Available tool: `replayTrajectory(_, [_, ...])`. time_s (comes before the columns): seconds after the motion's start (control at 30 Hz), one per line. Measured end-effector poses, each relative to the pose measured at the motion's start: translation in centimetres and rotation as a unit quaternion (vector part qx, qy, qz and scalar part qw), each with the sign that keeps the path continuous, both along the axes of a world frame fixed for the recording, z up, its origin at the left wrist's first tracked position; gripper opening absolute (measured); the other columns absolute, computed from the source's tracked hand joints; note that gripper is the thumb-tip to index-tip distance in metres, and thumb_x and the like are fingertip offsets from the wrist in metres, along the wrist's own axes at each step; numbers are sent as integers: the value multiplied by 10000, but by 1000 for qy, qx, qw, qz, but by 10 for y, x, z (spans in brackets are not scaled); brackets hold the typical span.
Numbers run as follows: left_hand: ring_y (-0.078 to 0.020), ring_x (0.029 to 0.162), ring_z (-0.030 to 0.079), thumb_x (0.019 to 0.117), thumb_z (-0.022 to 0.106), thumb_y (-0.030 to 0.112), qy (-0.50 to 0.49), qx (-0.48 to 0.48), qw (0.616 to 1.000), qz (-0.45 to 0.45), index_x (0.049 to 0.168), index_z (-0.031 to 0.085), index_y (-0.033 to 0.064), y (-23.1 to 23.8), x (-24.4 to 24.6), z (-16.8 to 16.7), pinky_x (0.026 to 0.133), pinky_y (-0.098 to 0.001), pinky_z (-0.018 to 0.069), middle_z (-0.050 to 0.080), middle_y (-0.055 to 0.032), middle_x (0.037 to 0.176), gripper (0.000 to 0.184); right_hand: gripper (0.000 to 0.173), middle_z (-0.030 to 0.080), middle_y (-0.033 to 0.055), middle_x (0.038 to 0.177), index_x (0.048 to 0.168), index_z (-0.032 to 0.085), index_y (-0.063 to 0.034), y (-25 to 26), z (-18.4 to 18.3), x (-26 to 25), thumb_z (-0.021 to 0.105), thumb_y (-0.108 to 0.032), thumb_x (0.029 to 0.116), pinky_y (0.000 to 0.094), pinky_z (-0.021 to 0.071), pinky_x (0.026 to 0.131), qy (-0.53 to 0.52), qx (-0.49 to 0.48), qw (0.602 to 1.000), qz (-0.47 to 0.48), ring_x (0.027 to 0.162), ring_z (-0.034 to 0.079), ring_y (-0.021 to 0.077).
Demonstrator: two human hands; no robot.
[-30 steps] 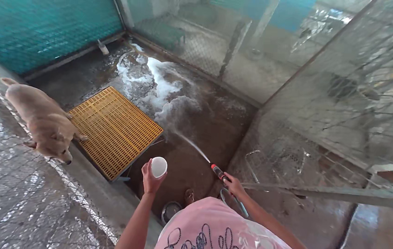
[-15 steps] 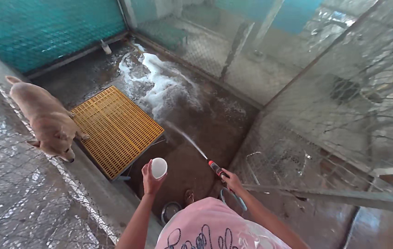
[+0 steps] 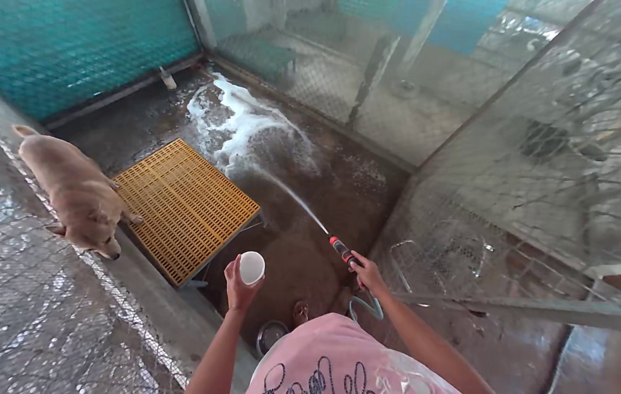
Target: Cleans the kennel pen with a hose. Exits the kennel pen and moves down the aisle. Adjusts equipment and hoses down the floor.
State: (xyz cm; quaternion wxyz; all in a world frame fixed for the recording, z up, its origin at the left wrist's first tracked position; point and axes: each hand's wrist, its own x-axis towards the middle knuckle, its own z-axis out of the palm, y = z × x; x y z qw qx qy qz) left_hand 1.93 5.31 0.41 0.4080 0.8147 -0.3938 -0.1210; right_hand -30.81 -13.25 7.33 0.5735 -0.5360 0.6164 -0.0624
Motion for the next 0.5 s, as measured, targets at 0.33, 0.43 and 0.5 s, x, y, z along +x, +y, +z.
replayTrajectory(0.33, [-491, 1331, 486, 619, 939, 215, -8, -14, 1000, -6, 1482, 443, -75, 0, -1, -4, 1106, -523, 438, 439, -379, 1450, 1036, 496, 672, 150, 1030, 1589, 388, -136, 15, -11, -28, 489, -193, 1107, 279, 401, 456, 24, 28, 998, -47, 487, 444, 111])
replayTrajectory(0.43, [-501, 1330, 486, 616, 939, 205, -7, -14, 1000, -8, 1476, 447, -83, 0, -1, -2, 1104, -535, 438, 440, -387, 1446, 1032, 497, 657, 148, 1010, 1596, 367, -128, 11, -9, -35, 469, -202, 1116, 291, 399, 455, 42, 8, 993, -106, 486, 432, 120])
replayTrajectory(0.5, [-519, 1340, 472, 616, 945, 210, -3, -10, 1000, -11, 1480, 443, -81, -1, 0, 1, 1109, -555, 430, 430, -398, 1452, 1041, 504, 662, 152, 1027, 1605, 347, -134, 7, -8, -38, 458, -204, 1119, 301, 399, 455, 47, -7, 991, -129, 489, 433, 126])
